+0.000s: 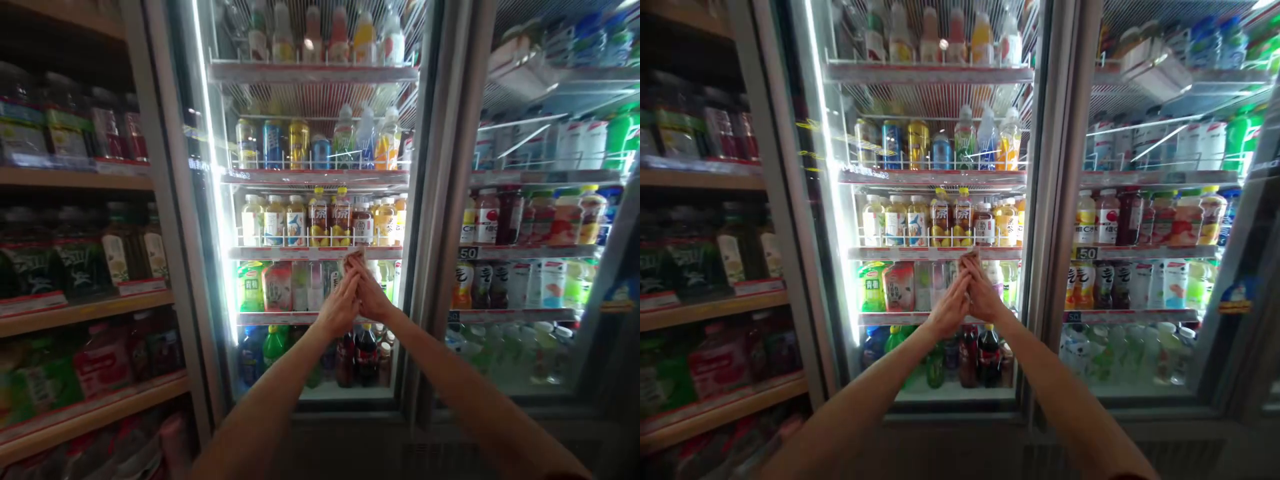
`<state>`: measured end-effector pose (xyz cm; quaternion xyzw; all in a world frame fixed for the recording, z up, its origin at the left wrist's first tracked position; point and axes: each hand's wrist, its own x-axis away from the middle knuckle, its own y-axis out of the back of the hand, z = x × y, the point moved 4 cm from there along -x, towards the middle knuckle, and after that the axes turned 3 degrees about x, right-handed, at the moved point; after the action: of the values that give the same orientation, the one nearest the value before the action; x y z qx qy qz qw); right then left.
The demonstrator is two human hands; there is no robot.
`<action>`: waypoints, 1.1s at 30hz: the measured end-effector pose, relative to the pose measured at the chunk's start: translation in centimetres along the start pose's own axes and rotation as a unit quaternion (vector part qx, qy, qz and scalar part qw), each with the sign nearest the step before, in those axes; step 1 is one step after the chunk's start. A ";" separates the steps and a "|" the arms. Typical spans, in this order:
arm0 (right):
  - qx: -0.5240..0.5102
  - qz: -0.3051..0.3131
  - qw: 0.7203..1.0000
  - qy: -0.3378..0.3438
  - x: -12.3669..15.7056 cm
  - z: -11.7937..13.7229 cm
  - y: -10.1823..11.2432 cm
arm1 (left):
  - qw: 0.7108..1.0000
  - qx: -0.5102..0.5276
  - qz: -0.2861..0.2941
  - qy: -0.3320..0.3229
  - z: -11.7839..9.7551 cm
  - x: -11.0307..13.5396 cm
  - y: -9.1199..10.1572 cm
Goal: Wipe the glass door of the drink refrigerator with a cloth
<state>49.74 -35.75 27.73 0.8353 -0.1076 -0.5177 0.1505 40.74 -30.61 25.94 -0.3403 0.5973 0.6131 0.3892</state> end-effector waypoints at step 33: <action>0.191 0.000 0.973 -0.131 -0.3 1.8 -2.2 | 0.943 -0.316 -0.098 -0.019 7.4 3.1 3.6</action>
<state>48.02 -33.84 26.37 0.7737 -0.2238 -0.5921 -0.0272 36.50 -22.95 25.30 -0.4913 0.3290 0.7353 0.3313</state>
